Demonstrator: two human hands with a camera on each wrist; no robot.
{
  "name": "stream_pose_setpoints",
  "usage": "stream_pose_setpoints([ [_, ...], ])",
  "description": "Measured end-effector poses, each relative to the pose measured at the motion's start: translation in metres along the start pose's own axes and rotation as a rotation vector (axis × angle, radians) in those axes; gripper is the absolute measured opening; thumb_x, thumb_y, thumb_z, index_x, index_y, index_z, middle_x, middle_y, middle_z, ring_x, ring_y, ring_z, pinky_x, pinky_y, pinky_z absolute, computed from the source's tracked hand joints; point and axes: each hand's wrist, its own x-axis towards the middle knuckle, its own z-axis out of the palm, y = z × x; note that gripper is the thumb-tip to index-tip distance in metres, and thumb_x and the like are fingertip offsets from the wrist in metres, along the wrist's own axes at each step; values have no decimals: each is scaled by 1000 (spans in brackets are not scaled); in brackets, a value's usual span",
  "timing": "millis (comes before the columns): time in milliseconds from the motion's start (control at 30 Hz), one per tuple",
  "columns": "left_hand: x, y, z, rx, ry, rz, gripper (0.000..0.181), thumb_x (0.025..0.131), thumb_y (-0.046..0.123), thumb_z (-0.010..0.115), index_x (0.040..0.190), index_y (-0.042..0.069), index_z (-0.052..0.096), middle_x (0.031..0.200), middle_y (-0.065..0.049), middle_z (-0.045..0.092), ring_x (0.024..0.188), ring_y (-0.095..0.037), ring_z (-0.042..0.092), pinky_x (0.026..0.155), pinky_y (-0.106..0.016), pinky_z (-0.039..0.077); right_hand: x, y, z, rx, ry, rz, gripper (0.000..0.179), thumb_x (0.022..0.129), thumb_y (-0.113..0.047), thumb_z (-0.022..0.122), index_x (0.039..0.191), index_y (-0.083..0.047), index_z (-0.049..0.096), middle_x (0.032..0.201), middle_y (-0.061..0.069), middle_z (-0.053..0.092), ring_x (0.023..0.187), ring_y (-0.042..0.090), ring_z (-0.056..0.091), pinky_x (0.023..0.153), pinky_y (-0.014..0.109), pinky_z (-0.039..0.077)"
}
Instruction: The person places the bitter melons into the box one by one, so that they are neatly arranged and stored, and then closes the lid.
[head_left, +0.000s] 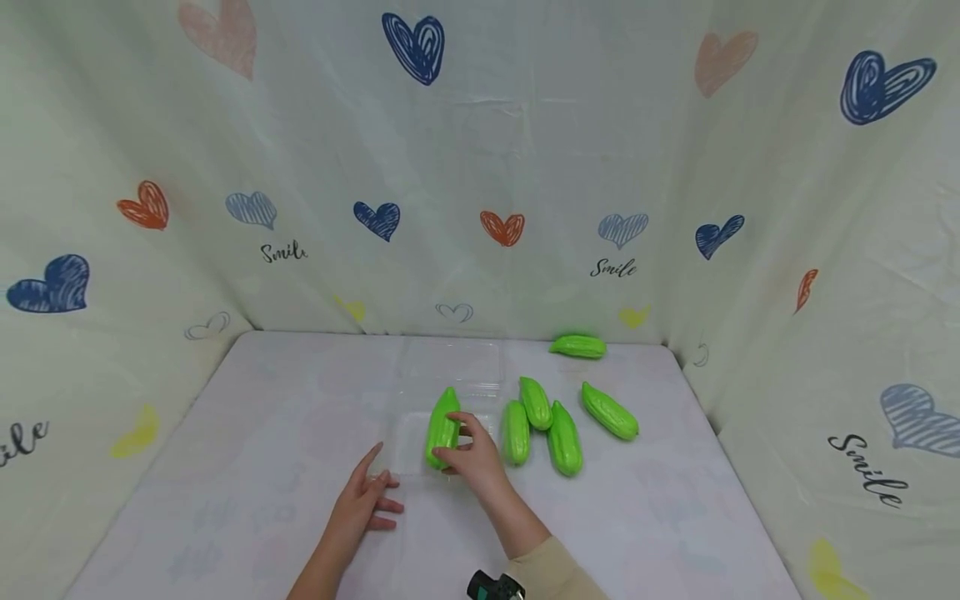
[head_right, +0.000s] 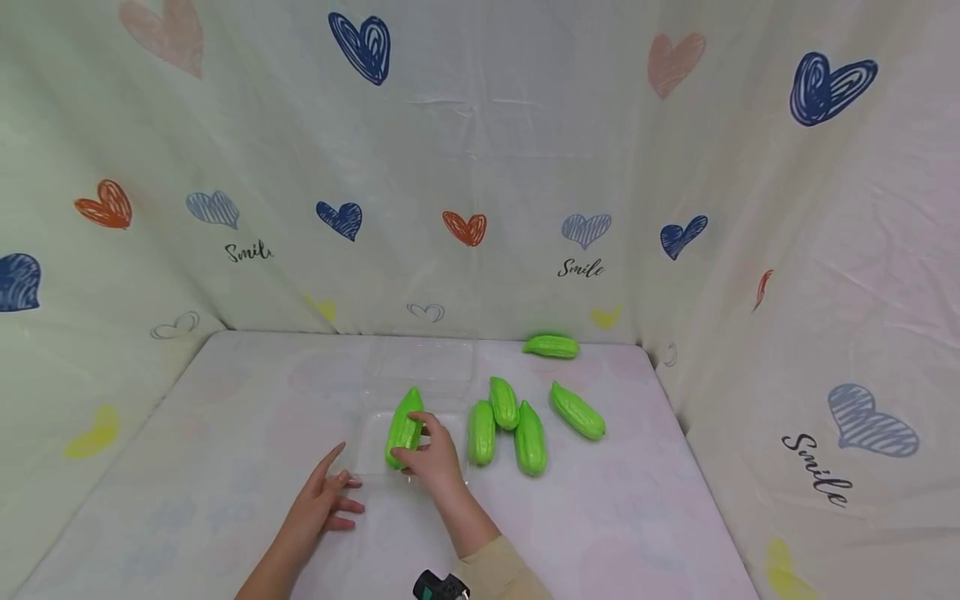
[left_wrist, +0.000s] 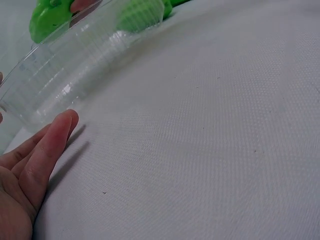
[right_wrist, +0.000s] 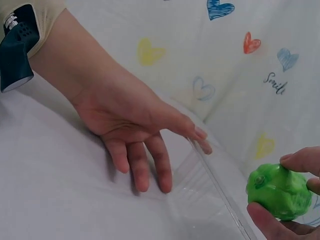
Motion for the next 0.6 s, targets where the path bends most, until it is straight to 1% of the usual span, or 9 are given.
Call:
stream_pose_setpoints([
  [200,-3,1,0,5,-5,22,64,102,28,53,156,22,19,108,-16,63,77,-29,70,58,-42,60,7,1,10,-10,-5,16,57,81,-4,77,133,-9,54,118,17,51,80,19,62,62,31,60],
  [333,-4,1,0,5,-5,22,65,102,28,53,157,23,18,108,-16,63,77,-29,70,59,-42,60,12,2,14,-33,-1,21,57,81,-5,78,133,-11,55,121,18,51,78,17,62,62,29,59],
  [500,-4,2,0,6,-2,22,65,102,30,53,157,25,18,109,-16,62,78,-28,70,59,-42,60,19,4,18,-63,5,3,58,79,-4,79,131,-10,56,121,20,52,74,17,62,59,30,59],
  [600,-4,2,1,4,-3,29,65,102,29,53,157,24,18,109,-16,63,77,-29,70,59,-42,60,23,5,21,-70,0,-8,58,78,-1,79,131,-8,56,119,20,53,69,17,63,57,31,59],
])
